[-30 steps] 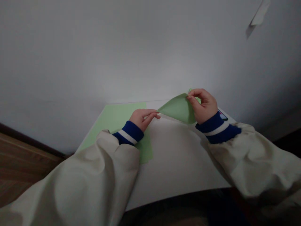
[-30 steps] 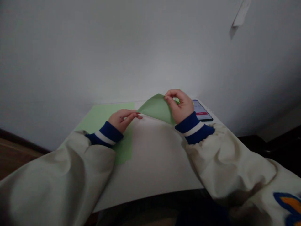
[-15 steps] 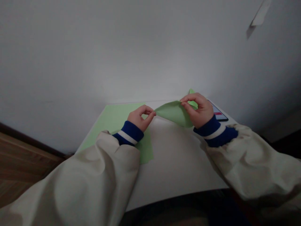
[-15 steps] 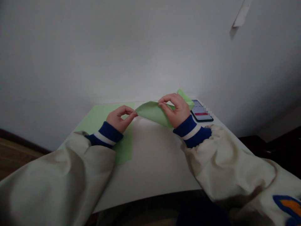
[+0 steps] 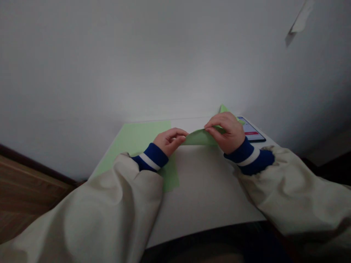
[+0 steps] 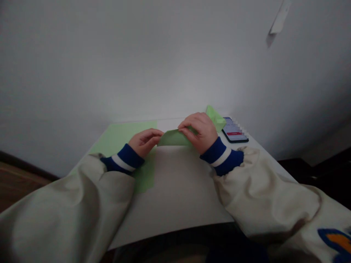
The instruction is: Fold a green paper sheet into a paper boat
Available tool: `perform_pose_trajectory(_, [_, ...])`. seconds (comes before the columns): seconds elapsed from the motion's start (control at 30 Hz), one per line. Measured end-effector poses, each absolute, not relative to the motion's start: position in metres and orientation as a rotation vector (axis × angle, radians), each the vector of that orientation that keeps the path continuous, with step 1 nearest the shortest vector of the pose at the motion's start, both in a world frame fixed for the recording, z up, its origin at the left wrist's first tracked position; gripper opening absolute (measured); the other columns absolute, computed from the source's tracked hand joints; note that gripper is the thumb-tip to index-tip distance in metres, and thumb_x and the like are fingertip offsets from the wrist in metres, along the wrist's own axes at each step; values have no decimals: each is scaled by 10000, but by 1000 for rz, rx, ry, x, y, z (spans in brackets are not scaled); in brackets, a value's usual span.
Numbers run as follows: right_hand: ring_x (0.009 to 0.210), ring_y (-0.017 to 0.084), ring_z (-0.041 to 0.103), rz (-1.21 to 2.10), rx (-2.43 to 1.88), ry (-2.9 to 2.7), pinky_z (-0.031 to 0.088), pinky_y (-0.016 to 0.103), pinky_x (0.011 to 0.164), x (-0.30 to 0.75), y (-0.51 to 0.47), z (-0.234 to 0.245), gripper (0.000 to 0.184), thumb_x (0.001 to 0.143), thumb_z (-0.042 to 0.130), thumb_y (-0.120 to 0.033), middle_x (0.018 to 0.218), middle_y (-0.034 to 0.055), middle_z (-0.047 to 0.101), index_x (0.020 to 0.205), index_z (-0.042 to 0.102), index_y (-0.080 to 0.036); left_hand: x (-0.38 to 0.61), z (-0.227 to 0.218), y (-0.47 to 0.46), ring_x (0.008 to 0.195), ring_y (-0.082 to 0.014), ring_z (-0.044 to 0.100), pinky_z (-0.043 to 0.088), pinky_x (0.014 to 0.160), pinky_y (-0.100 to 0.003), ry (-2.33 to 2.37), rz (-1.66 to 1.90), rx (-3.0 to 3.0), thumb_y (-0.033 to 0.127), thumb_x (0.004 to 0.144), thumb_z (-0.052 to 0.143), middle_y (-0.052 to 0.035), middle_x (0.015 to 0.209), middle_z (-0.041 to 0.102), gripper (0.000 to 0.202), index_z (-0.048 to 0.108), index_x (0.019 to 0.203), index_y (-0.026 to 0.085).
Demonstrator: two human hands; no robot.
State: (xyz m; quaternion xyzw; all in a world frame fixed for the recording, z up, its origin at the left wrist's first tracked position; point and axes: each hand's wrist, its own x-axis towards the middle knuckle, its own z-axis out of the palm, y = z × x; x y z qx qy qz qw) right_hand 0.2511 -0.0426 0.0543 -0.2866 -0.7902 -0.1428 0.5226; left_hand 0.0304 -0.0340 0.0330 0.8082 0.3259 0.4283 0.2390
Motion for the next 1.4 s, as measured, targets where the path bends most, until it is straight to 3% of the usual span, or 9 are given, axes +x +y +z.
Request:
perform_pose_trajectory(0.17, [771,152,587,-291,-631,-1995,425,335,761,246,-47,58,72,815,557,-207,750,7,657,773,614,-219,29,38,-35,768,-152,617,470,653,-245,905,923,2615,375,838,483,-43,909,693,295,637,1015,197])
perform_pose_trajectory(0.37, [802,171,594,-258,-713,-2024,408,364,808,243,-48,59,31,801,569,-254,799,11,667,808,580,-226,29,38,-32,676,-183,600,427,622,-280,1090,830,2795,374,905,316,-49,739,674,399,662,847,182])
perform_pose_trajectory(0.53, [1151,279,467,-245,-892,-1757,381,483,925,249,-38,47,479,671,671,-314,1226,118,528,1108,498,-220,29,36,-34,553,-170,552,385,548,-262,1399,1098,2372,425,881,331,-20,557,596,460,598,598,180])
perform_pose_trajectory(0.67, [1038,227,544,235,-964,-1576,518,380,742,249,-29,32,677,639,685,-349,1338,154,400,1231,380,-222,29,31,-31,505,-152,535,388,506,-251,1392,1184,2040,493,868,332,-33,551,625,499,606,606,168])
perform_pose_trajectory(0.83, [721,147,601,774,-916,-1590,550,297,551,246,-26,25,481,648,672,-439,1045,83,603,1037,533,-194,32,27,-29,433,-143,526,373,413,-236,1338,1235,1769,603,808,407,-42,509,628,489,583,718,156])
perform_pose_trajectory(0.97, [568,132,564,782,-1056,-1700,531,300,500,250,-29,26,353,649,674,-477,731,41,643,802,641,-161,33,31,-32,458,-140,553,402,430,-228,1300,1200,1783,594,813,408,-46,502,625,490,575,712,144])
perform_pose_trajectory(1.07, [526,127,551,679,-1131,-1719,513,298,496,254,-30,29,317,646,679,-466,684,40,657,744,668,-165,34,31,-32,480,-140,574,421,447,-231,1228,1233,1758,581,807,423,-43,524,620,463,549,746,139])
perform_pose_trajectory(1.23, [511,124,548,667,-1127,-1525,505,300,484,254,-29,29,344,623,687,-476,722,44,685,788,679,-174,37,25,-28,537,-143,646,443,463,-217,1028,1435,1578,449,754,559,44,648,593,516,336,1154,212])
perform_pose_trajectory(1.4, [513,120,536,565,-1119,-1465,497,308,488,256,-25,25,345,629,681,-480,745,45,689,800,680,-181,37,25,-27,553,-128,647,432,464,-207,1001,1455,1611,383,696,614,46,668,594,343,429,925,205])
